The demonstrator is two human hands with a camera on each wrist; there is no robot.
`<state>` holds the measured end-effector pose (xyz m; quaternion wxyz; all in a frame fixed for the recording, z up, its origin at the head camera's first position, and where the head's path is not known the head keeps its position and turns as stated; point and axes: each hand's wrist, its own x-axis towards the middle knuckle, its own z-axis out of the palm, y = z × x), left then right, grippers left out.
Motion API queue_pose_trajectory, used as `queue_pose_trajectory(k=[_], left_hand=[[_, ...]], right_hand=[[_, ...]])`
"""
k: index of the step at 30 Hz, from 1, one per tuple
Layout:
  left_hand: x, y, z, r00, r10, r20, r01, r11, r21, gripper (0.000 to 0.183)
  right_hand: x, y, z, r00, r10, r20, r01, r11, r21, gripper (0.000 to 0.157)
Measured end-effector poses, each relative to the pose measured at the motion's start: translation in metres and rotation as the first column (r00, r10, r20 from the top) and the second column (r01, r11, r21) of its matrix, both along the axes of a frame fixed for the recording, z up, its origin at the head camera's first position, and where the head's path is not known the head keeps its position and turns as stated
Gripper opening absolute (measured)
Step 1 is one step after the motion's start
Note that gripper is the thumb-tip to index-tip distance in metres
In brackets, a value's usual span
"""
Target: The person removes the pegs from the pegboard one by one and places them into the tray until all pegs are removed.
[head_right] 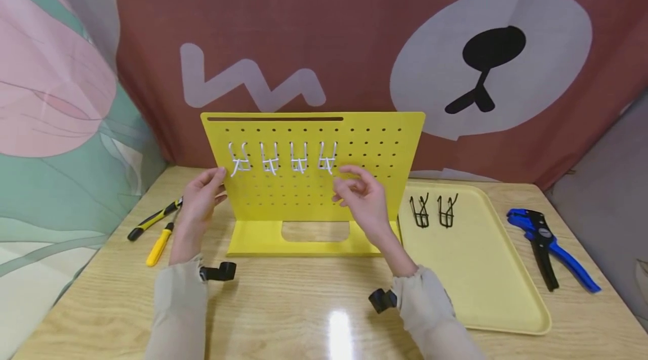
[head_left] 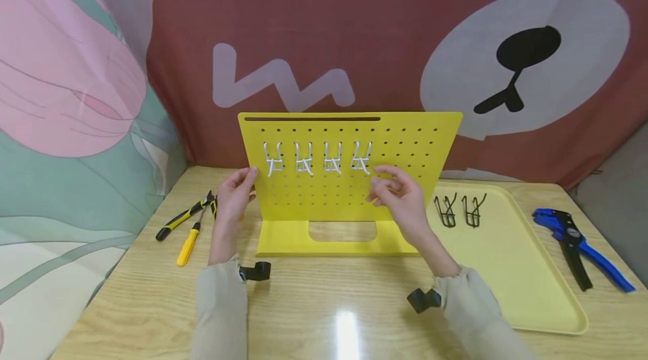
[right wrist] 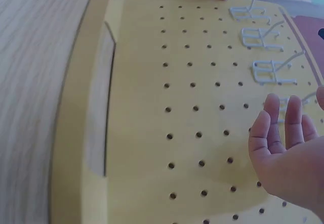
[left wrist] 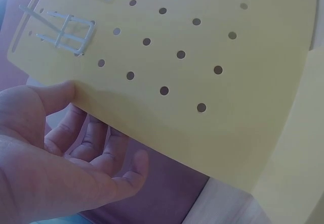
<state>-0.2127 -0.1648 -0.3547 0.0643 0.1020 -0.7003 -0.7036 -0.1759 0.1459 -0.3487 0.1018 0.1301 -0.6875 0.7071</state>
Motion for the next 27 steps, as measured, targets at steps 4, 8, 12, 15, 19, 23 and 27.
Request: queue_pose_trajectory(k=[4, 8, 12, 15, 19, 23, 27], left_hand=[[0.000, 0.000, -0.001, 1.000, -0.006, -0.008, 0.006, 1.000, 0.000, 0.039], [0.000, 0.001, 0.000, 1.000, -0.007, -0.015, 0.007, 1.000, -0.008, 0.040], [0.000, 0.002, 0.000, 1.000, -0.005, -0.019, 0.005, 1.000, -0.010, 0.039], [0.000, 0.002, 0.001, 1.000, -0.005, -0.014, 0.005, 1.000, -0.010, 0.040], [0.000, 0.002, 0.001, 1.000, 0.003, -0.005, -0.003, 1.000, -0.011, 0.040], [0.000, 0.002, 0.001, 1.000, 0.005, 0.000, -0.005, 1.000, -0.009, 0.041], [0.001, 0.001, 0.000, 1.000, -0.004, -0.010, 0.004, 1.000, 0.001, 0.042]], right_hand=[[-0.002, -0.006, 0.006, 1.000, 0.021, -0.006, -0.021, 1.000, -0.015, 0.034], [-0.005, -0.009, 0.007, 1.000, 0.027, -0.010, -0.028, 0.999, -0.022, 0.033], [-0.007, -0.010, 0.008, 1.000, 0.025, -0.011, -0.025, 1.000, -0.018, 0.032], [-0.007, -0.011, 0.010, 1.000, 0.022, -0.020, -0.022, 1.000, -0.021, 0.031], [-0.007, -0.011, 0.012, 0.999, 0.032, -0.022, -0.032, 0.999, -0.013, 0.032], [-0.007, -0.011, 0.014, 0.998, 0.065, -0.019, -0.066, 0.998, -0.003, 0.033], [-0.009, -0.010, 0.015, 0.994, 0.110, -0.016, -0.110, 0.994, -0.008, 0.032]])
